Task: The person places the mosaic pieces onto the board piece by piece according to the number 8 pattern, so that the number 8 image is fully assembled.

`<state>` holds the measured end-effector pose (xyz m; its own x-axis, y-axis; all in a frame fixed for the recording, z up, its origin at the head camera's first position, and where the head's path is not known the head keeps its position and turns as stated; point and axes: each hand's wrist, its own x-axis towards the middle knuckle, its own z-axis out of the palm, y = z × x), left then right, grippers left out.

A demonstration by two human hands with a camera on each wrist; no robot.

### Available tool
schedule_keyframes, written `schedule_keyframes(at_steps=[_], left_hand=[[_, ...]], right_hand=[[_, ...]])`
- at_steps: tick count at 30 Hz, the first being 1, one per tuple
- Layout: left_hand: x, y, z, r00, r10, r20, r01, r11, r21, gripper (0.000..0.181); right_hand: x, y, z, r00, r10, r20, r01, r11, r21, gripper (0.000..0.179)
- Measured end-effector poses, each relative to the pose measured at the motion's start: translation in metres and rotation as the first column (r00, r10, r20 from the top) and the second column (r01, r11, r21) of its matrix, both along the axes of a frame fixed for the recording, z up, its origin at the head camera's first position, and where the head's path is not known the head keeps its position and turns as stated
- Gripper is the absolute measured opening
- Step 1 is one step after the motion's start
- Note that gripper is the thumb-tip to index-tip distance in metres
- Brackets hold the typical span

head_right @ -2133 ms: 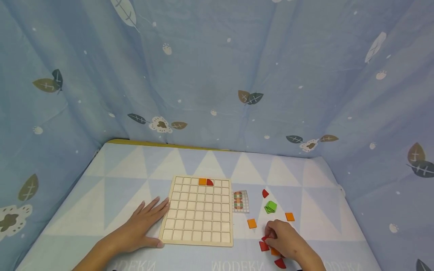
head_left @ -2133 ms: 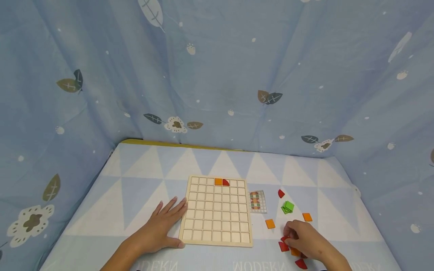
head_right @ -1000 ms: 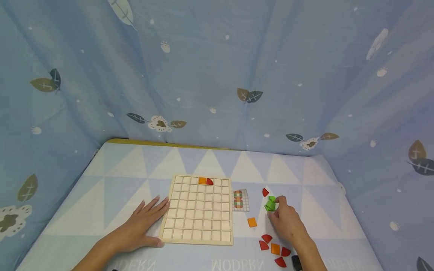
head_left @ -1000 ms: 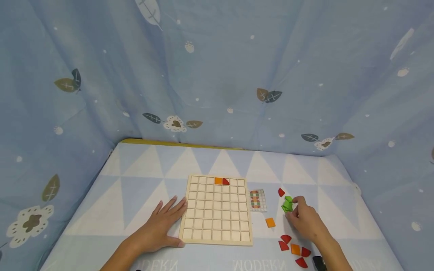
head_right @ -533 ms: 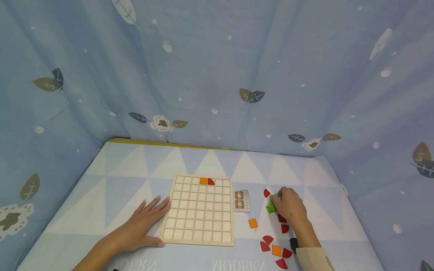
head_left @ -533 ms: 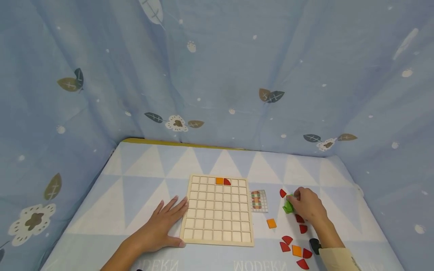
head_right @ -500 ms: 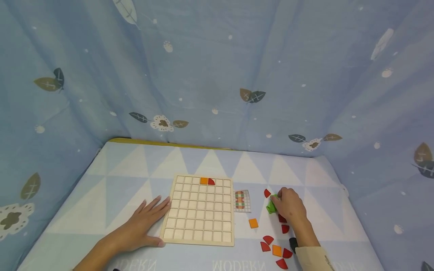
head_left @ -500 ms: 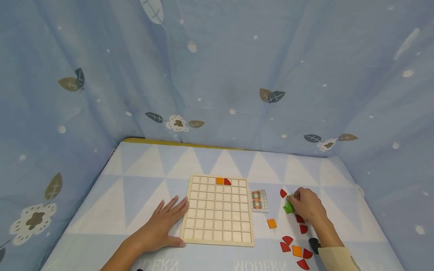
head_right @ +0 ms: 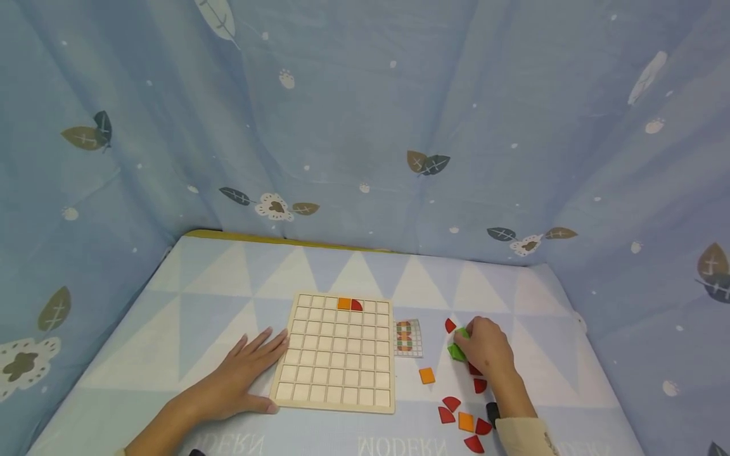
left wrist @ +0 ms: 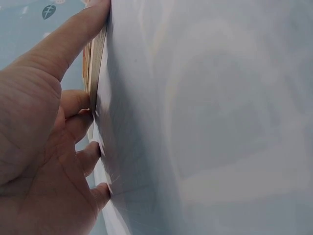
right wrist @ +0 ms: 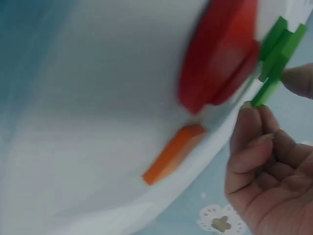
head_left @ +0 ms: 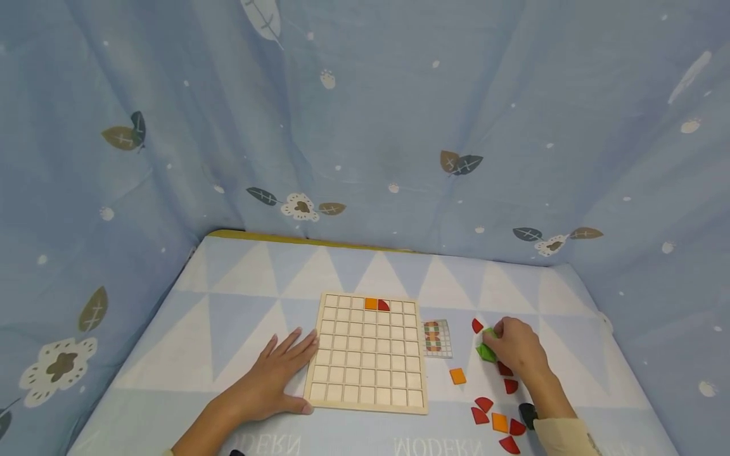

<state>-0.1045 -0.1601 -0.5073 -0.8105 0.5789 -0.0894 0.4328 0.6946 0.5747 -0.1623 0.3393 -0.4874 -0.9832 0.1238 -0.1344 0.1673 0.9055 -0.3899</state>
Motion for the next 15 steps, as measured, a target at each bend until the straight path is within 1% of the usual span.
schedule_keyframes(at_steps=[3,5,7,8,10,11,13,15], left_hand=[[0.000,0.000,0.001,1.000,-0.003,0.002,0.003,1.000,0.005,0.112],[0.000,0.000,0.001,1.000,-0.002,0.003,0.002,1.000,0.007,0.112],[0.000,0.000,0.001,1.000,-0.001,0.002,0.001,1.000,0.005,0.113],[0.000,0.000,0.000,1.000,0.000,0.001,0.000,1.000,0.000,0.113],[0.000,0.000,-0.001,1.000,0.000,0.000,0.000,1.000,-0.001,0.113],[0.000,0.000,-0.001,1.000,0.000,0.001,0.000,1.000,-0.004,0.113],[0.000,0.000,-0.002,1.000,0.001,0.004,-0.001,1.000,-0.007,0.113],[0.000,0.001,-0.003,1.000,-0.001,0.009,0.001,1.000,0.003,0.112]], right_hand=[[0.000,-0.010,0.004,0.998,0.012,-0.063,-0.013,1.000,-0.023,0.031],[-0.001,-0.022,0.007,0.993,0.038,-0.109,-0.044,0.997,-0.056,0.031],[-0.004,-0.037,0.009,0.984,0.089,-0.157,-0.103,0.991,-0.087,0.028],[-0.005,-0.046,0.010,0.974,0.127,-0.188,-0.148,0.984,-0.101,0.026],[-0.009,-0.064,0.009,0.944,0.227,-0.240,-0.260,0.959,-0.112,0.023],[-0.011,-0.073,0.008,0.924,0.281,-0.260,-0.318,0.941,-0.114,0.023],[-0.017,-0.093,0.007,0.877,0.386,-0.285,-0.429,0.897,-0.108,0.020],[-0.024,-0.110,0.005,0.838,0.467,-0.284,-0.507,0.858,-0.086,0.018]])
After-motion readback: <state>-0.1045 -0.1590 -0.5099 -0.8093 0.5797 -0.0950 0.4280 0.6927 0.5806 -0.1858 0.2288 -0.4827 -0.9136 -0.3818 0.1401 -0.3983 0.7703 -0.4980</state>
